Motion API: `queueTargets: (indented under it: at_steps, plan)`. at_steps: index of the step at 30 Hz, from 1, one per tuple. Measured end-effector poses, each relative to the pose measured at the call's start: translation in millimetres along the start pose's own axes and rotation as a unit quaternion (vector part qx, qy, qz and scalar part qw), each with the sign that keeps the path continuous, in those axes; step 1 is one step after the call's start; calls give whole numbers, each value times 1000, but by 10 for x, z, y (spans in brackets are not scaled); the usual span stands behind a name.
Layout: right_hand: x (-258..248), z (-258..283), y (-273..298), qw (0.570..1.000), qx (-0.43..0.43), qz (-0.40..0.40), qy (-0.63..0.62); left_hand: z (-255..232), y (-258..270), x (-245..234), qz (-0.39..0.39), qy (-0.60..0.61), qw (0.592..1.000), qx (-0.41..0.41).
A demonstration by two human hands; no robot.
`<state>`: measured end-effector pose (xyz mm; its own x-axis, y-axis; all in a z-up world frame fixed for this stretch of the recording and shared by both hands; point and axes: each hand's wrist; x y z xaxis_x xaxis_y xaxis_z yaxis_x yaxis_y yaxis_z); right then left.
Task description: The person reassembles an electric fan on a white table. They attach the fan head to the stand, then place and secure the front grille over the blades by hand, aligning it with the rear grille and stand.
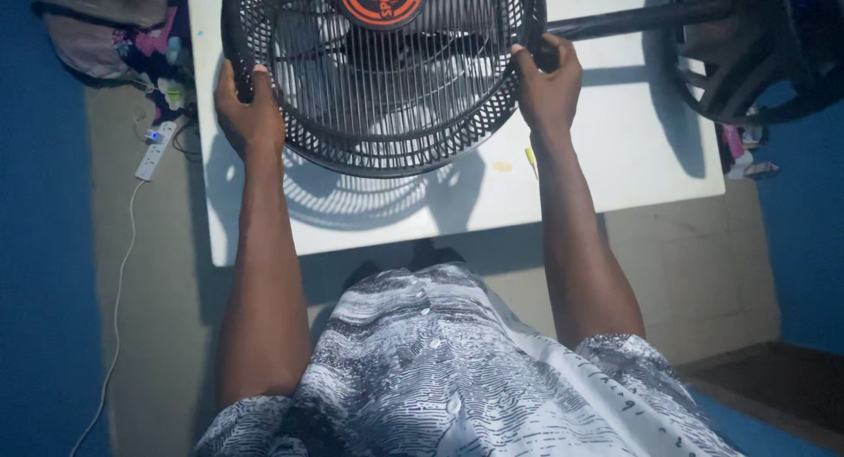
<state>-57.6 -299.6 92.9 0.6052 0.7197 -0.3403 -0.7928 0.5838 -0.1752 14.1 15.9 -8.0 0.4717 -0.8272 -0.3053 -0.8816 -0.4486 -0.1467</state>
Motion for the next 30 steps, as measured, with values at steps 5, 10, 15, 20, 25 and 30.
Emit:
queueTargets:
  at_steps: [5,10,15,20,25,30]
  plan:
    - [1,-47,-17,1000,-16,-3,19,-19,-30,14,-7,46,998,46]
    - [25,-40,-10,999,-20,19,-17,-44,30,-33,2,-7,1000,19]
    - [46,8,16,1000,3,4,15,-121,54,-10,-10,-15,1000,-14]
    - [35,-8,20,999,35,24,-12,-63,31,27,-8,-21,1000,0]
    - [57,-59,-17,1000,20,21,-12,-43,25,36,-14,-10,999,30]
    - [65,-91,-49,999,34,25,-31,-117,64,27,-11,-18,1000,-7]
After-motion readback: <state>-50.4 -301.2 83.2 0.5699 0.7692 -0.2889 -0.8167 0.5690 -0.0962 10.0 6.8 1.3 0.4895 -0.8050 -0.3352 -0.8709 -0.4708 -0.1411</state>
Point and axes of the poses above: each hand's wrist, its own y-axis away from the middle knuckle, its own x-axis out of the palm, z = x × y, and after that the axes turned 4 degrees about x, right-handed
